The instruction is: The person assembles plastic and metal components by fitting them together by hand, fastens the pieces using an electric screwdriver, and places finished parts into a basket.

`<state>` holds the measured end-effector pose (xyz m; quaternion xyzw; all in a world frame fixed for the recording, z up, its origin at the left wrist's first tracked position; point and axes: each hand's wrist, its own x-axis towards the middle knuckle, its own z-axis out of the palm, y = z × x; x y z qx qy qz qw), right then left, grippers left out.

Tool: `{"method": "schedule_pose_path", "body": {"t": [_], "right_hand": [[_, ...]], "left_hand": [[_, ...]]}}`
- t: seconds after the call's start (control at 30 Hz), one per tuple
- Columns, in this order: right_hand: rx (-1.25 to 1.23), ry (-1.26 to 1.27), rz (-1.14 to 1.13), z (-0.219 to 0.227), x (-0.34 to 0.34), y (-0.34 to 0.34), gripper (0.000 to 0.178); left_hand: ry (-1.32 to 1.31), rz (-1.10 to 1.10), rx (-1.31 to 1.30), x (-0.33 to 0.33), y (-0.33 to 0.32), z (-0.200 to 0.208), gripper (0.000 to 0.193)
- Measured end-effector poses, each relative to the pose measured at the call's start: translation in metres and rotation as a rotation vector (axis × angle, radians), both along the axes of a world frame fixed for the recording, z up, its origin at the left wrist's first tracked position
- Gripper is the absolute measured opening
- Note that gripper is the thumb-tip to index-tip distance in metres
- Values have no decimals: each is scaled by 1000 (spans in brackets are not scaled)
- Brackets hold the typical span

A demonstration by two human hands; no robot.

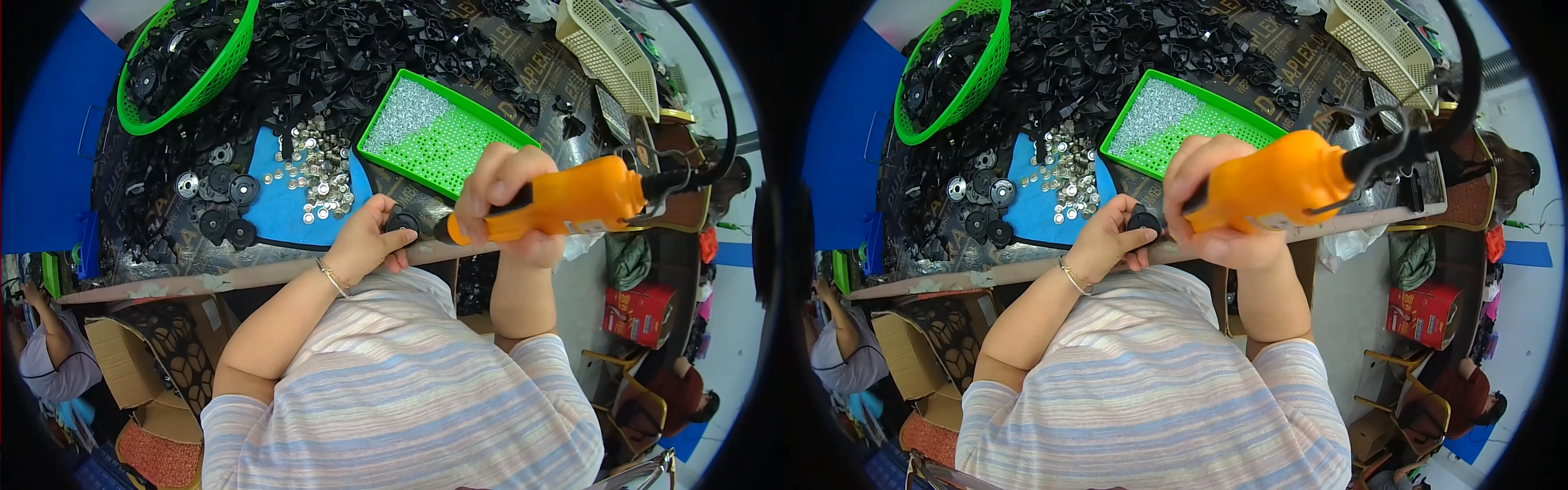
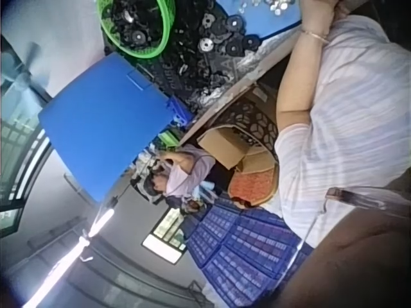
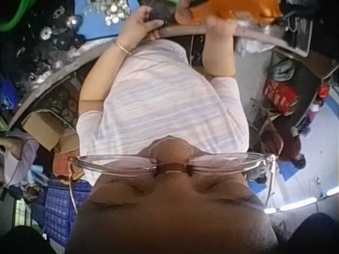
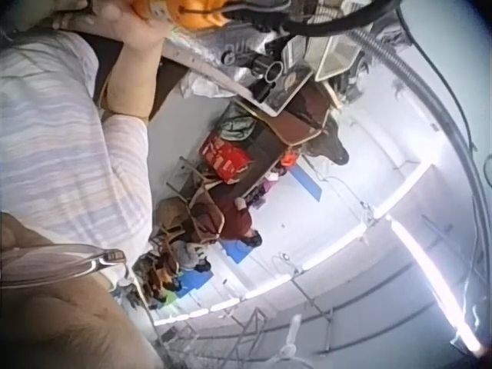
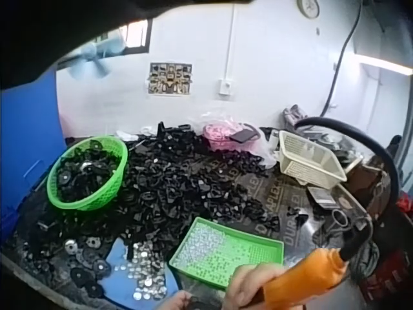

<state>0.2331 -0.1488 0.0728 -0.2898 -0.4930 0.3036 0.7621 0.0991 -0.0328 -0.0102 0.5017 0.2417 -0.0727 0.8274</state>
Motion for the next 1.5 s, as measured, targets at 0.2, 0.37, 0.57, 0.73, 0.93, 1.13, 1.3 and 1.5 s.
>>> {"method": "schedule_pose_path", "body": {"t": [0.2, 0.37, 0.57, 0.73, 0.93, 1.13, 1.3, 1.5], "right_hand": [[86, -17, -466, 10, 14, -1, 31], [1, -11, -658, -17, 25, 8, 19], [-7, -20, -656, -25, 26, 13, 22], [-24, -57, -654, -26, 29, 14, 24], [16, 4, -645, -25, 27, 19, 22], [0, -5, -613, -25, 29, 19, 20], [-13, 5, -659, -24, 28, 19, 20], [9, 22, -640, -23, 27, 20, 20]], "left_hand": [[-60, -10, -6, -2, 2, -4, 29], [-80, -6, -24, -2, 2, -2, 33], [-100, -27, -8, -4, 3, -1, 33], [-129, -36, -8, -6, 3, -4, 37], [-149, -44, -3, -6, 3, -4, 40], [-130, -35, -11, -6, 3, -2, 38], [-139, -9, -50, -6, 3, -4, 37], [-141, -13, -60, -6, 4, -5, 36]]}}
